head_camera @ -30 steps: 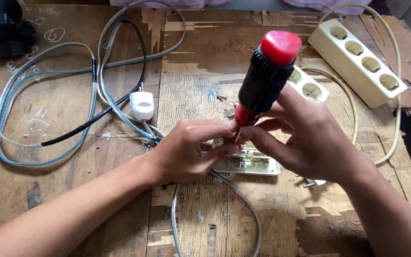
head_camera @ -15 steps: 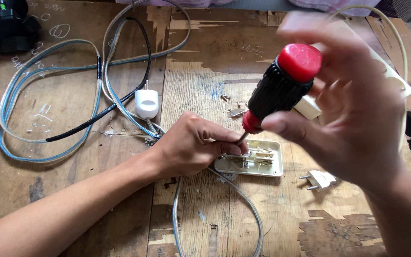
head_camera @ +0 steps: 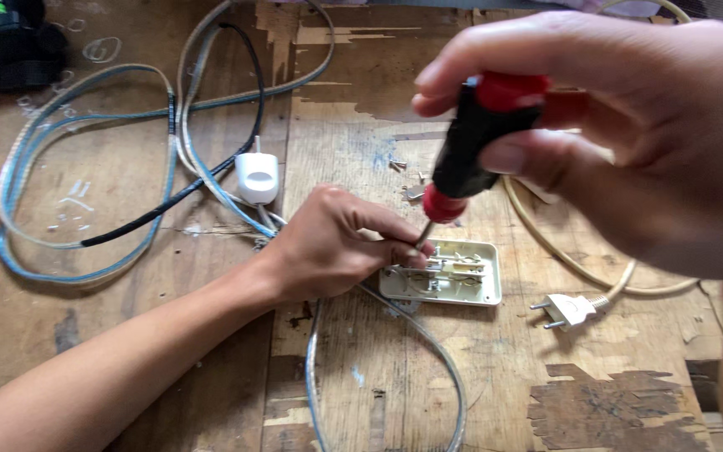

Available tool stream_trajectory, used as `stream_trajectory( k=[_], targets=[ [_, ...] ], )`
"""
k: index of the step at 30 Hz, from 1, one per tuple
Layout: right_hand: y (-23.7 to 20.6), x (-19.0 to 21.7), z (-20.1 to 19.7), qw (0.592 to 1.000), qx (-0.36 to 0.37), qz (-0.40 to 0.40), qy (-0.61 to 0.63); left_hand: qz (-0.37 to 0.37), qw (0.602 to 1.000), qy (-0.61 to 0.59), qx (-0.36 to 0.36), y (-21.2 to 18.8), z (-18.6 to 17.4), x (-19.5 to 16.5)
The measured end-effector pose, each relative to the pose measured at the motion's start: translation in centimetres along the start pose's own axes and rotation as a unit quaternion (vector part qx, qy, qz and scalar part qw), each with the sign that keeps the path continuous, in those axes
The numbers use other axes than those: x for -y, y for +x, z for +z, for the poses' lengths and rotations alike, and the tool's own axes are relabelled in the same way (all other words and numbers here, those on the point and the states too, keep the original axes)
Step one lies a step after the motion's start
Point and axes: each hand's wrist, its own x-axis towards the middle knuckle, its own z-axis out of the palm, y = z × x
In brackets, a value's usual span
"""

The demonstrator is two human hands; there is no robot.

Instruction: The person repairs a household power strip on a worn wooden table. They use a screwdriver to unscrew and remove the top cover, then manipulate the internal metal contact assemblies and small screws, repositioning components inside the strip body by hand.

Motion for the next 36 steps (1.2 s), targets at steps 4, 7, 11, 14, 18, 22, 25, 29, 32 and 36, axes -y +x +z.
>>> stream_trajectory(
  k=[4, 7, 11, 14, 18, 22, 25, 29, 32, 36],
  targets=[
    [0.3, 0.6, -0.7, 0.996, 0.004, -0.01, -0.09, 0.007, 1.0, -0.005, -0.011, 0.1, 0.0, -0.4],
    [0.3, 0.6, -0.2, 0.954, -0.021, -0.054, -0.296, -0.007, 1.0, -0.002, -0.012, 0.2, 0.2, -0.5],
    [-0.3, 0.4, 0.8, 0.91, -0.076, -0.069, -0.402, -0.01, 1.0, 0.004, -0.011, 0.3, 0.3, 0.0],
    [-0.6, 0.2, 1.5, 0.843, -0.049, 0.084, -0.53, -0.007, 1.0, 0.006, -0.014, 0.4, 0.4, 0.7],
    [-0.4, -0.3, 1.2, 0.881, -0.049, 0.113, -0.457, 0.048, 0.998, 0.029, -0.015, 0.4, 0.4, 1.5],
    [0.0, -0.7, 0.1, 0.919, 0.004, 0.133, -0.371, 0.057, 0.998, 0.02, -0.018, 0.3, 0.3, 1.7],
    [0.3, -0.8, -0.6, 0.914, 0.061, 0.159, -0.368, 0.056, 0.998, 0.018, -0.015, 0.2, 0.3, 1.5],
    [0.1, 0.0, -0.5, 0.923, 0.054, 0.115, -0.364, 0.068, 0.996, 0.042, 0.029, 0.1, 0.5, 0.6],
    [-0.2, 0.7, 0.0, 0.931, 0.024, 0.07, -0.357, 0.138, 0.979, 0.147, 0.026, -0.3, 0.7, -0.3],
    [-0.5, 1.1, 0.2, 0.932, 0.016, 0.063, -0.357, 0.109, 0.971, 0.209, 0.035, -0.6, 0.8, -1.4]
  ],
)
